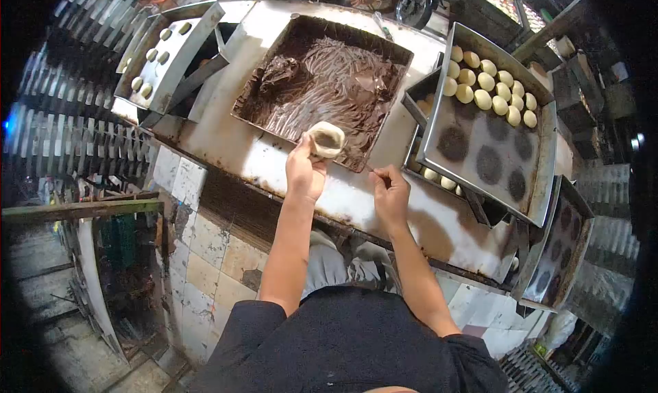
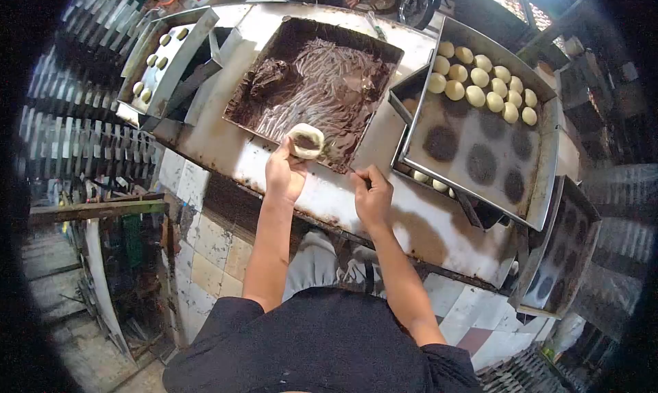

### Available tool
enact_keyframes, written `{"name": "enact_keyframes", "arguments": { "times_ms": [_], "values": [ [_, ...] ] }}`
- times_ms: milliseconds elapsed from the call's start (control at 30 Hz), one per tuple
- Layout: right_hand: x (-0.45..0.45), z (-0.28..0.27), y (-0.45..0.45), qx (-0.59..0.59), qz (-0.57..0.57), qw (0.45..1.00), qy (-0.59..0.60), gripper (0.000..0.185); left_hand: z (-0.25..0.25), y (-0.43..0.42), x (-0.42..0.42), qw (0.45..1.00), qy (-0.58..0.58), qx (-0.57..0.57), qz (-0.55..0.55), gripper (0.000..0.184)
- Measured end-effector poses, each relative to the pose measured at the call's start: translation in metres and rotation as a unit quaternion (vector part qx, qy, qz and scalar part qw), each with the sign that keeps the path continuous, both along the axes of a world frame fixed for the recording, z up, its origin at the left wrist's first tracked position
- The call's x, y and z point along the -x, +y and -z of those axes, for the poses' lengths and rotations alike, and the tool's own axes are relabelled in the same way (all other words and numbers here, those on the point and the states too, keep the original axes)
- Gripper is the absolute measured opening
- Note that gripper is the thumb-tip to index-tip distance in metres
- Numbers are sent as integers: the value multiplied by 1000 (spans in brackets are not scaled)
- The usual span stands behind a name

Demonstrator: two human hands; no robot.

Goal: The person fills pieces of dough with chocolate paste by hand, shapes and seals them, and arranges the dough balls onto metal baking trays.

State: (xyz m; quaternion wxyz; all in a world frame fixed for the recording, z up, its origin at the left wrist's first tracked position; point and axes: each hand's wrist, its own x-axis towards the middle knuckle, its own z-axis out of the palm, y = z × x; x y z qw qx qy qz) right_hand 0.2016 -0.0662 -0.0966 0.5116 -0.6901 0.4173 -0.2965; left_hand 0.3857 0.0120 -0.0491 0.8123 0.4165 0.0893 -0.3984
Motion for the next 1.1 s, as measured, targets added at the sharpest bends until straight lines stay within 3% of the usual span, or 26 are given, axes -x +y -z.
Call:
{"name": "enact_keyframes", "arguments": {
  "times_ms": [33, 100, 200, 233, 267, 333, 367, 433, 500, 533, 633, 767, 833, 867, 967, 1000, 1067, 1100],
  "values": [
    [3, 14, -6, 0, -2, 1000, -10, 13, -8, 1, 4, 1000, -10, 0, -2, 40],
    [6, 43, -14, 112, 18, 991, 74, 15, -25, 9, 15, 998, -41, 15, 33, 41],
    [20, 26, -23, 74, -22, 994, 72, 21, -54, 28, 31, 986, -106, 55, 118, 38],
    [24, 17, -20, 78, -55, 993, 70, 27, -69, 39, 40, 971, -151, 68, 170, 40],
    [26, -5, -12, 9, -54, 997, 61, 39, -86, 49, 50, 968, -161, 66, 181, 47],
    [34, -71, 5, -169, -142, 963, -153, 54, -98, 76, 65, 952, -197, 80, 220, 57],
    [37, -106, 18, -199, -211, 918, -269, 58, -108, 92, 75, 945, -212, 75, 238, 60],
    [39, -142, 44, -176, -284, 902, -273, 59, -118, 125, 91, 930, -243, 74, 267, 61],
    [34, -158, 74, -140, -313, 892, -295, 60, -136, 158, 110, 942, -194, 95, 255, 56],
    [34, -165, 93, -173, -300, 891, -292, 60, -139, 175, 115, 937, -244, 74, 238, 49],
    [42, -190, 152, -135, -306, 897, -288, 55, -128, 218, 109, 934, -286, 46, 211, 48],
    [67, -187, 204, 49, -304, 934, -182, 42, -114, 249, 110, 961, -169, 148, 164, 32],
    [85, -187, 223, -11, -299, 937, -178, 34, -108, 253, 133, 971, -111, 180, 112, 26],
    [91, -182, 229, -62, -247, 948, -193, 30, -101, 253, 145, 967, -183, 139, 109, 24],
    [115, -187, 231, -143, -155, 949, -233, 19, -123, 255, 181, 909, -382, 35, 163, 32],
    [129, -175, 222, -156, -156, 943, -251, 19, -129, 259, 190, 830, -539, -16, 144, 31],
    [153, -154, 205, -161, -152, 930, -292, 15, -143, 255, 206, 715, -687, -56, 116, 30],
    [169, -151, 198, -153, -150, 930, -298, 15, -140, 248, 217, 699, -702, -59, 122, 28]
  ]
}}
